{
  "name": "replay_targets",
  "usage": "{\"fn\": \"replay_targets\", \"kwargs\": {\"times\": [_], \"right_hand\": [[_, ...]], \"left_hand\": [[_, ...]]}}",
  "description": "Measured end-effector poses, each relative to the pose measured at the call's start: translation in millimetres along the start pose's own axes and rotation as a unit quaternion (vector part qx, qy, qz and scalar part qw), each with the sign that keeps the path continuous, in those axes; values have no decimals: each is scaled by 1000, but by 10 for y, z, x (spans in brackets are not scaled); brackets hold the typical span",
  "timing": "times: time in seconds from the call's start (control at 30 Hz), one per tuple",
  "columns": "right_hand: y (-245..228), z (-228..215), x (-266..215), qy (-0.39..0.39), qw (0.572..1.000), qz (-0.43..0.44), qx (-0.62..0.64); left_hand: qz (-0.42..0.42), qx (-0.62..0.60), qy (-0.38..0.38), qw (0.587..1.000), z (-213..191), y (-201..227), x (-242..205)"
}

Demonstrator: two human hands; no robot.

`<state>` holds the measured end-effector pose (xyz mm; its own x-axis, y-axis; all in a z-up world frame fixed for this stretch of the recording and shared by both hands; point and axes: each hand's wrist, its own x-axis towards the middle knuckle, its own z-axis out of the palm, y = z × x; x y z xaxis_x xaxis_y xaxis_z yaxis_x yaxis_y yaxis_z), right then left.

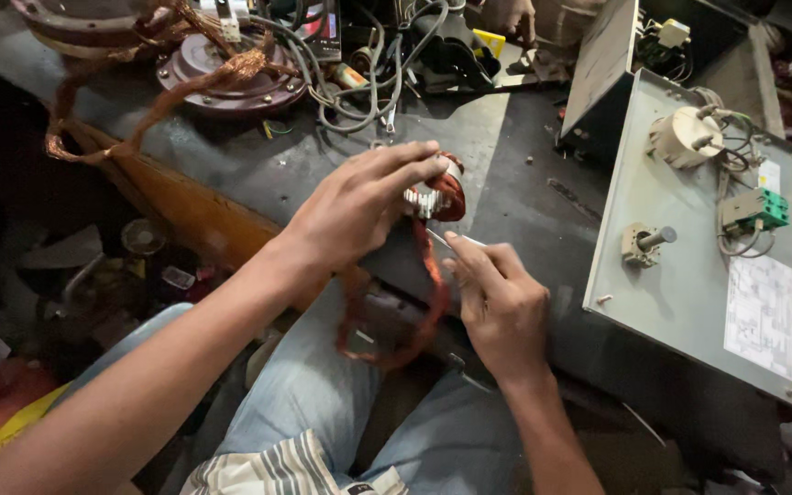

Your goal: The person repairs a fan motor. They use a screwdriver to pry open the motor housing, remove the copper wire windings by hand, and then reassemble the motor core components.

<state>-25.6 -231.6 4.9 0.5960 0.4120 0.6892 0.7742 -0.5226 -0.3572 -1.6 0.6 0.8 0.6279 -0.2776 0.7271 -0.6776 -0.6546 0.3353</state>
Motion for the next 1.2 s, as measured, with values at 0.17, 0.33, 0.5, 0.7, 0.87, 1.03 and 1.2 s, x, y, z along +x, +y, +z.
{"fn": "replay_targets", "kwargs": {"times": [0.17, 0.33, 0.5, 0.7, 0.87, 1.03, 1.2], "right_hand": [[-20, 9, 10, -35, 999, 24, -10], [-44, 29, 24, -28, 999, -4, -27], [-19, 46, 30, -36, 998, 56, -2], [23, 31, 140, -54, 994, 88, 42], [60, 146, 158, -52, 996, 73, 24], [95, 186, 128, -19, 994, 94, 49], [75, 212, 79, -10, 997, 67, 30]], "left_hand": [[-70, 46, -11, 996, 30, 11, 38], [-97, 52, -44, 993, -66, 114, -80], [-46, 93, -63, 993, -41, 123, -148], [-37, 78, -102, 991, -86, 9, -121], [-49, 59, -76, 994, -76, 18, -127], [-37, 82, -53, 995, -46, 44, -171], [-42, 110, -10, 993, 10, 51, -187]]}}
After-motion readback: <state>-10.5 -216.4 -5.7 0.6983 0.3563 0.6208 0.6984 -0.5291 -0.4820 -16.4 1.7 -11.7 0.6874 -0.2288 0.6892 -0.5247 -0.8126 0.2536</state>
